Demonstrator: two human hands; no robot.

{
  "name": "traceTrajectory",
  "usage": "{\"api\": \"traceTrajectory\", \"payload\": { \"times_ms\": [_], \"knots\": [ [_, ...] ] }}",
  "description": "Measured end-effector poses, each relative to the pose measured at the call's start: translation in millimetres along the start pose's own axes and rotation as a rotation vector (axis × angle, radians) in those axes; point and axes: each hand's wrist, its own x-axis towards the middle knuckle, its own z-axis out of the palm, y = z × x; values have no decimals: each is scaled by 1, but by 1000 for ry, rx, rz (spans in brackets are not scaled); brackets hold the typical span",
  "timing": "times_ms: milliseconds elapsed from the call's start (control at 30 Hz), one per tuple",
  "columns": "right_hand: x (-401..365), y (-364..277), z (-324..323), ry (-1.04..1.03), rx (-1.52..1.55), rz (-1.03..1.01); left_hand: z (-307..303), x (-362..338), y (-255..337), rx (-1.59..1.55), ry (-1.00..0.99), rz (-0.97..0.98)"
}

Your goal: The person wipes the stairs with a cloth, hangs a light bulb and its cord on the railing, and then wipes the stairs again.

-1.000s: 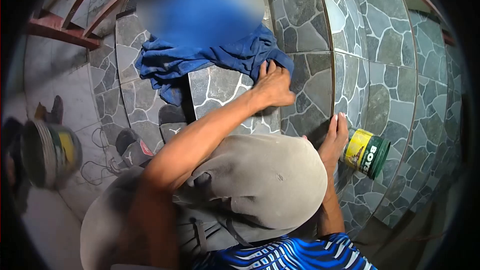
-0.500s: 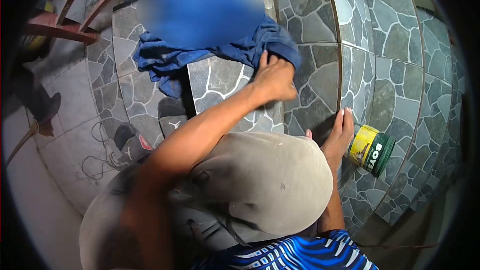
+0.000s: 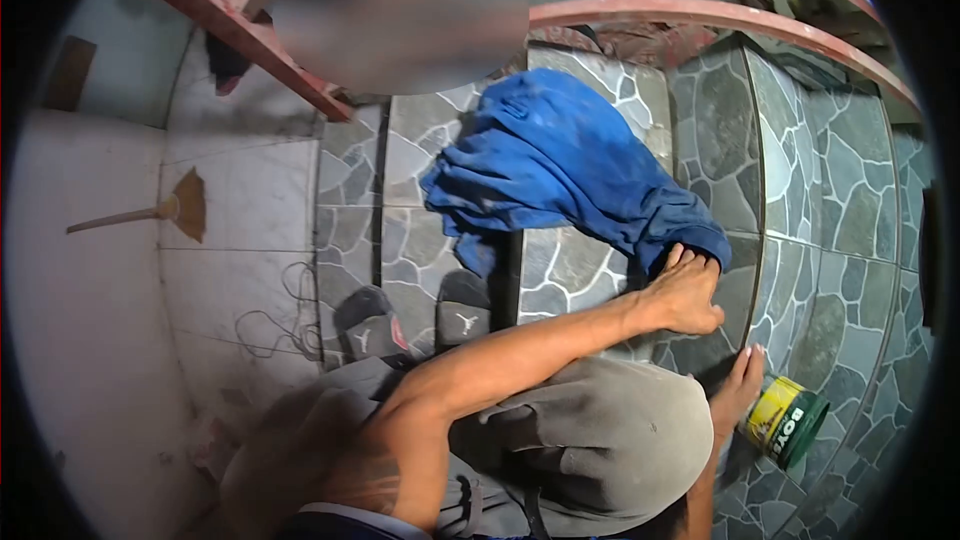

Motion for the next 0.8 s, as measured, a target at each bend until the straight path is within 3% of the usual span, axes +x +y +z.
{"api": "traceTrajectory", "payload": {
  "times_ms": [67, 133, 200, 267, 367, 433, 467, 533, 567, 667, 700, 733, 800],
  "knots": [
    [-1, -7, -6, -20, -27, 19, 5, -1, -23, 241, -104, -51],
    [-6, -6, -3, 3, -18, 2, 26, -10, -29, 331, 195, -50],
    [-7, 5, 1, -1, -45, -8, 21, 8, -24, 11, 5, -169],
    [-6, 0, -3, -17, -37, 6, -2, 6, 5, -131, -92, -26],
    [-1, -9, -9, -12, -46, 17, 0, 6, -12, 160, -120, -48],
    [-3, -8, -10, 9, -30, -6, 44, 10, -58, 270, 113, -63],
    [-4, -5, -10, 18, -28, -27, 39, 12, -47, 302, 239, -61],
    [-4, -3, -10, 14, -20, -40, 5, 24, -15, -135, -107, -194],
    [-1, -7, -11, 18, -6, -29, -3, 22, -4, -170, -72, -94],
    [-3, -10, -16, -6, 6, -1, 3, 15, -13, 115, 16, -26],
    [-2, -11, -15, -8, 4, 2, 1, 13, -20, 202, -99, -106],
    [-5, -11, -12, -3, 1, -12, 17, 13, -42, 179, -13, -172],
    [-8, 0, -8, 9, -30, -49, 54, 16, -62, 231, 234, -108]
  ]
}}
